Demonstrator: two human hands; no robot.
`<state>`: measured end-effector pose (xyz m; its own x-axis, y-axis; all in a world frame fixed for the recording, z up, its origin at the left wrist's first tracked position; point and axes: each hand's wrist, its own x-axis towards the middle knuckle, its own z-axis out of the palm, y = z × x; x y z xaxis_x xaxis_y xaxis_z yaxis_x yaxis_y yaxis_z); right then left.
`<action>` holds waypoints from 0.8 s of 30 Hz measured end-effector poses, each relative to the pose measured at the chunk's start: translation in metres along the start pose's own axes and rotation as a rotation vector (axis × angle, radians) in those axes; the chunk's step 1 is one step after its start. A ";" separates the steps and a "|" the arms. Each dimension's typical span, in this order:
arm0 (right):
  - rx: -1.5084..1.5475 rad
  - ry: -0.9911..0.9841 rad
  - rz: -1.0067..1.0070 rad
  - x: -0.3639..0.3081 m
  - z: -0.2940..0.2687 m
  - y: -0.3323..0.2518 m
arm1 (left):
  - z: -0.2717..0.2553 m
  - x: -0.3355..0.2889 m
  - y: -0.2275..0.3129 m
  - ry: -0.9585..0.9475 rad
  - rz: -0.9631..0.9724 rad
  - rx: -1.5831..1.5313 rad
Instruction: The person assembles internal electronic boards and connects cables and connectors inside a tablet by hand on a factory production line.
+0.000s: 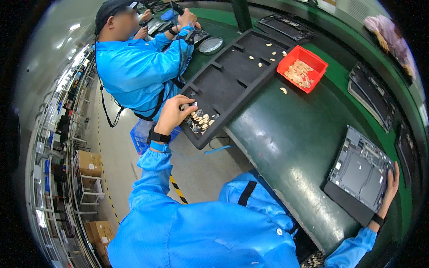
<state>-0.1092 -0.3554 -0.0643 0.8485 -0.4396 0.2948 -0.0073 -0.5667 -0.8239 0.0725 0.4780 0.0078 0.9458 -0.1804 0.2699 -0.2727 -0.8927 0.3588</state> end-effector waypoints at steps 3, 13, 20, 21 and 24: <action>0.057 0.018 0.010 0.010 0.002 0.012 | -0.005 0.011 -0.004 -0.063 -0.029 0.088; -0.155 0.555 -0.274 -0.046 0.000 -0.094 | -0.033 0.036 0.051 0.495 0.128 -0.146; 0.126 -0.395 -0.013 -0.105 0.129 -0.238 | 0.049 0.060 0.267 -0.303 0.268 -1.402; 0.295 -0.412 0.057 -0.105 0.151 -0.249 | 0.077 0.059 0.298 -0.480 0.284 -1.573; 0.550 -0.119 0.113 -0.099 0.182 -0.223 | 0.144 0.047 0.371 -0.844 0.174 -1.670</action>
<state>-0.0955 -0.0586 0.0019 0.9125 -0.3765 0.1603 0.1484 -0.0608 -0.9871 0.0412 0.0793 0.0251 0.5774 -0.8064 0.1279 0.2605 0.3304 0.9072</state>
